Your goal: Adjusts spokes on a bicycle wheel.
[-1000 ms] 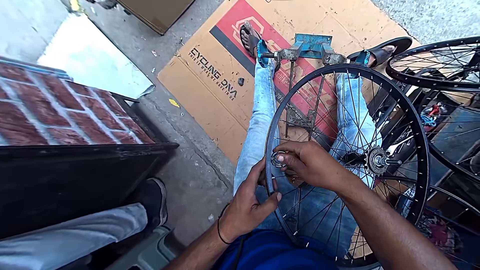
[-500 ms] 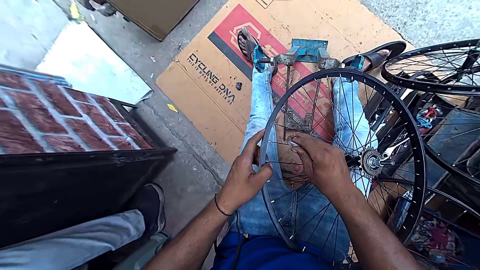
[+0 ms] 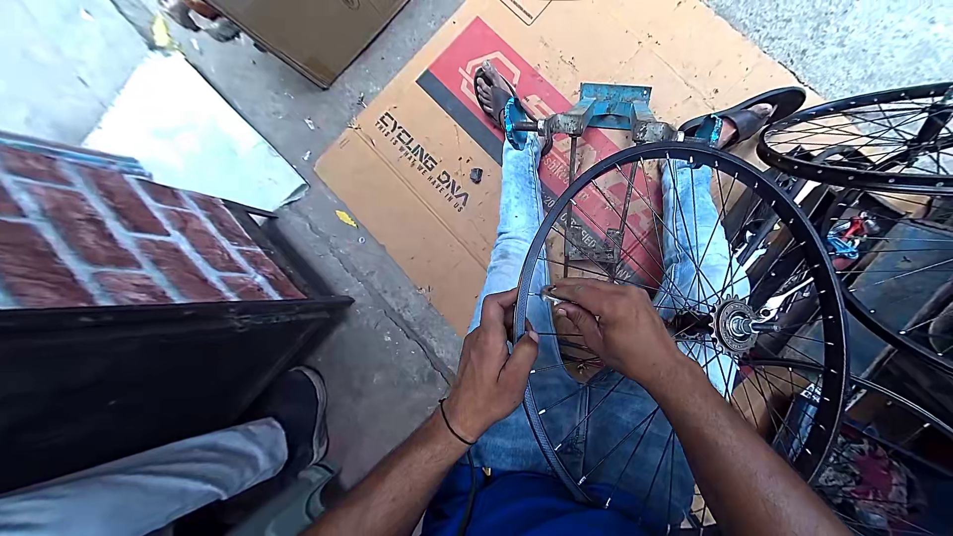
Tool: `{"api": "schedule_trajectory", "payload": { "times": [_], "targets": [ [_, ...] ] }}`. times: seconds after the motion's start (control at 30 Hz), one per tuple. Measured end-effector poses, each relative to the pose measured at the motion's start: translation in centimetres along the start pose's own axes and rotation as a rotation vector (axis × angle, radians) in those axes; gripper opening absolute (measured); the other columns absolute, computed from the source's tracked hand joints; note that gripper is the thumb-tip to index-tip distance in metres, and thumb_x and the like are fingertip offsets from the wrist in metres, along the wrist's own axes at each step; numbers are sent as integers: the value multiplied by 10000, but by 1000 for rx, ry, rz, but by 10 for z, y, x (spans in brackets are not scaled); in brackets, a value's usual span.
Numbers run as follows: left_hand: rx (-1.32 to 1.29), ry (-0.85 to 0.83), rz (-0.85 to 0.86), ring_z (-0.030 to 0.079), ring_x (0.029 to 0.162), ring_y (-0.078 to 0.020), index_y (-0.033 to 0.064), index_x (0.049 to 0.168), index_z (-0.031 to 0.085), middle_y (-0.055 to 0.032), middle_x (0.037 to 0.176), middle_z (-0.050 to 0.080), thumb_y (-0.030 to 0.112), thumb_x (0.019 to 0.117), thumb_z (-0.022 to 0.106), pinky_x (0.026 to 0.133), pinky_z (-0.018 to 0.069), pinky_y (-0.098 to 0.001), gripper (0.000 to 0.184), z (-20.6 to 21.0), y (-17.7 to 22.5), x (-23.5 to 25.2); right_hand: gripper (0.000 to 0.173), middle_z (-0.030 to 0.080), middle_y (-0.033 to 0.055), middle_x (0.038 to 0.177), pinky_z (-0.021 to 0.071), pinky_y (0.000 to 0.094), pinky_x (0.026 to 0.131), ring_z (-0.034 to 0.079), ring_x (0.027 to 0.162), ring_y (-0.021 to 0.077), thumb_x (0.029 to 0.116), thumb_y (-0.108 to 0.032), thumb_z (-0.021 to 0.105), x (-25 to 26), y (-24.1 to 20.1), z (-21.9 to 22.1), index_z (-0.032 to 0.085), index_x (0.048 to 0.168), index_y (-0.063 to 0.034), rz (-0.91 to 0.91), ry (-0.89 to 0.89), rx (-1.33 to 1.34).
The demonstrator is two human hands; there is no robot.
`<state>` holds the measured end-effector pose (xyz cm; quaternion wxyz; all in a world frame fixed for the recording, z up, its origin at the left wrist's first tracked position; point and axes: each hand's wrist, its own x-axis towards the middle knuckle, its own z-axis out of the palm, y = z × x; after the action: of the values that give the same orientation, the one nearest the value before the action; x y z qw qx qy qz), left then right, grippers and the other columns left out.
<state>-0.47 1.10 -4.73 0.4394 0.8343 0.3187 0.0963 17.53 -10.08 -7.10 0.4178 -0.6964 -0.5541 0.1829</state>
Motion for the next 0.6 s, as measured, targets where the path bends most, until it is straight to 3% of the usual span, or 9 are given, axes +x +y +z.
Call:
{"api": "schedule_trajectory", "payload": {
  "times": [0.1,0.23,0.3,0.37,0.43,0.5,0.57,0.6],
  "targets": [
    [-1,-6,8,558,601,-61,116,1425,452,60,800,592,233,951,475,511,497,-257,488,-1,2,0,176,780,10,1097,609,321,887,736,983,83,997,-202,679,13,-7,1,789,1091,-103,87,8,162],
    [10,-7,20,594,648,-65,112,1418,460,58,814,606,258,958,470,554,532,-268,483,0,-4,-5,156,779,20,1130,603,314,955,727,1064,74,960,-184,730,10,-7,5,807,1061,-93,126,39,271],
    [21,-9,18,598,661,-49,115,1413,466,69,820,612,267,959,483,568,538,-257,479,0,-7,-7,168,777,-5,1014,613,318,851,731,933,78,1003,-221,673,8,-10,8,780,1084,-119,128,21,158],
    [38,-6,10,604,666,-43,108,1418,471,70,821,623,269,953,491,571,540,-256,492,1,-8,-8,222,750,7,908,592,379,739,714,817,140,1051,-253,583,10,-14,12,758,1124,-138,190,-20,50],
    [46,0,13,619,689,-42,107,1421,471,69,834,637,270,952,496,591,554,-259,497,1,-6,-9,289,742,2,852,578,449,697,712,765,170,1085,-306,504,17,-16,15,751,1187,-198,337,-101,34],
    [38,4,18,618,697,-43,115,1421,476,71,833,633,276,953,496,601,554,-262,495,1,-5,-10,326,719,-54,773,575,442,675,685,686,120,1104,-392,446,27,-15,12,736,1202,-280,526,-246,136],
    [-13,1,28,622,725,-47,120,1425,468,67,857,632,272,951,504,637,565,-263,499,1,-4,-13,314,715,-53,774,587,434,672,679,666,109,1093,-403,474,27,-13,9,724,1234,-274,556,-294,279],
    [-47,2,44,625,741,-50,118,1423,466,64,874,636,260,945,512,652,568,-264,501,1,-3,-13,315,727,-45,813,602,431,682,685,682,107,1066,-388,544,22,-11,6,699,1307,-257,520,-280,346]
  ]
}}
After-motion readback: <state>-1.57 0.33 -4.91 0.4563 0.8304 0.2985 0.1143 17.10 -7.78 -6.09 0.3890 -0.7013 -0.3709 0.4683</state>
